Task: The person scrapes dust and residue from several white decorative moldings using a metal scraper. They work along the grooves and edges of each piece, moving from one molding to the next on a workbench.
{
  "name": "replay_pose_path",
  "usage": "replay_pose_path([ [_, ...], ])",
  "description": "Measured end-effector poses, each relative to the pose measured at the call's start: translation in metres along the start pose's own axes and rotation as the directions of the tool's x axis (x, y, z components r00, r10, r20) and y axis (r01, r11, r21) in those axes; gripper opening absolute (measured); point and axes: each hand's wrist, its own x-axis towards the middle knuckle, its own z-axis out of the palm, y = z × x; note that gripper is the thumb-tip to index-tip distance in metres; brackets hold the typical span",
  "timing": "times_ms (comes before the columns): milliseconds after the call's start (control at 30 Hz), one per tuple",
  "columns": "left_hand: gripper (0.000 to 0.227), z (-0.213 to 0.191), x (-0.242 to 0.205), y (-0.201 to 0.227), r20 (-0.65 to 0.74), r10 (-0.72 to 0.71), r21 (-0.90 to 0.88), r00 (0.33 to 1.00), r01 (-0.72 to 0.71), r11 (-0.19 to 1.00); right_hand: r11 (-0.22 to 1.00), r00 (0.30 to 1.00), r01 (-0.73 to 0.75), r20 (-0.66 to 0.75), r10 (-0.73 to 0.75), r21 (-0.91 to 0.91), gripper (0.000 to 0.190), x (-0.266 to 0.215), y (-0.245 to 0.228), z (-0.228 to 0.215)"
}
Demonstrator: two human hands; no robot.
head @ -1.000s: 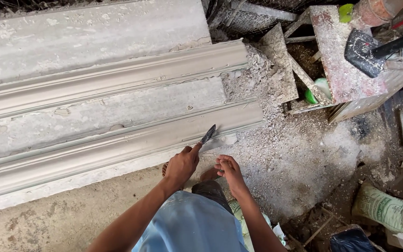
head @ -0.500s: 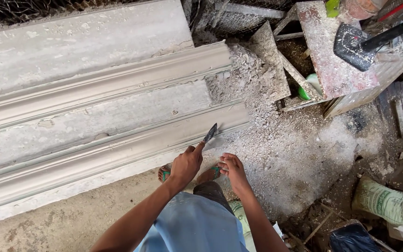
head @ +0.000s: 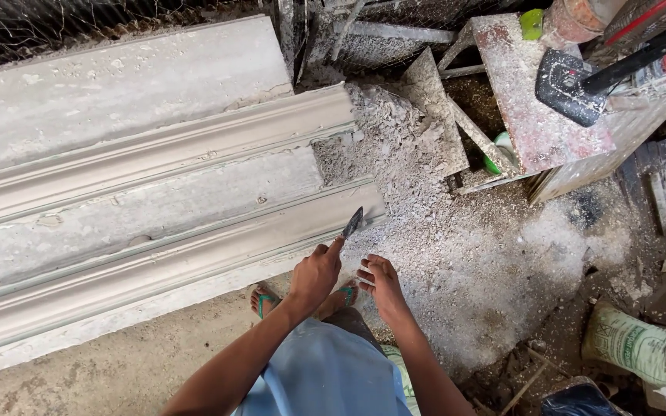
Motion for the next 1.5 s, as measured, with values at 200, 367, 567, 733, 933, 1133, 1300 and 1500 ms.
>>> replay_pose_path([
  [200,0.041,0.024,0.017,0.022,-0.004,0.002,0.034,1.0,-0.002,0.999,1.0,1.0,-0.022,-0.016,0.022,0.003,0.041,0.006,-0.008,-0.019],
  [367,0.044,0.032,0.037,0.047,0.047,-0.015,-0.005,0.999,0.016,1.0,1.0,0.999,-0.022,-0.036,0.023,0.016,0.038,0.011,-0.012,-0.037],
  [567,0.043,0.0,0.071,0.062,0.112,-0.108,-0.346,0.988,0.14,0.928,0.998,0.997,-0.014,-0.074,0.019,0.065,0.037,0.012,-0.015,-0.062],
  [733,0.043,-0.003,0.135,-0.002,0.012,-0.046,-0.131,0.999,0.047,0.99,0.994,0.996,0.006,-0.093,0.004,0.106,0.035,0.017,-0.006,-0.081],
  [933,0.036,-0.034,0.167,-0.09,0.099,0.167,0.551,0.981,-0.194,0.812,0.993,0.994,0.006,-0.111,0.008,0.119,0.032,0.018,0.001,-0.08],
  [1133,0.039,-0.072,0.118,-0.116,0.195,0.171,0.612,0.966,-0.256,0.748,0.994,0.993,0.007,-0.114,0.005,0.112,0.034,0.013,0.004,-0.07],
  [1300,0.038,-0.122,0.074,-0.147,0.165,0.064,0.537,0.984,-0.144,0.831,0.997,0.992,0.014,-0.129,-0.003,0.077,0.033,0.008,-0.003,-0.043],
  [1500,0.054,-0.105,-0.012,-0.153,-0.078,-0.183,-0.124,0.98,0.172,0.977,0.997,0.994,0.064,-0.082,-0.067,-0.042,0.032,0.003,-0.008,0.007],
])
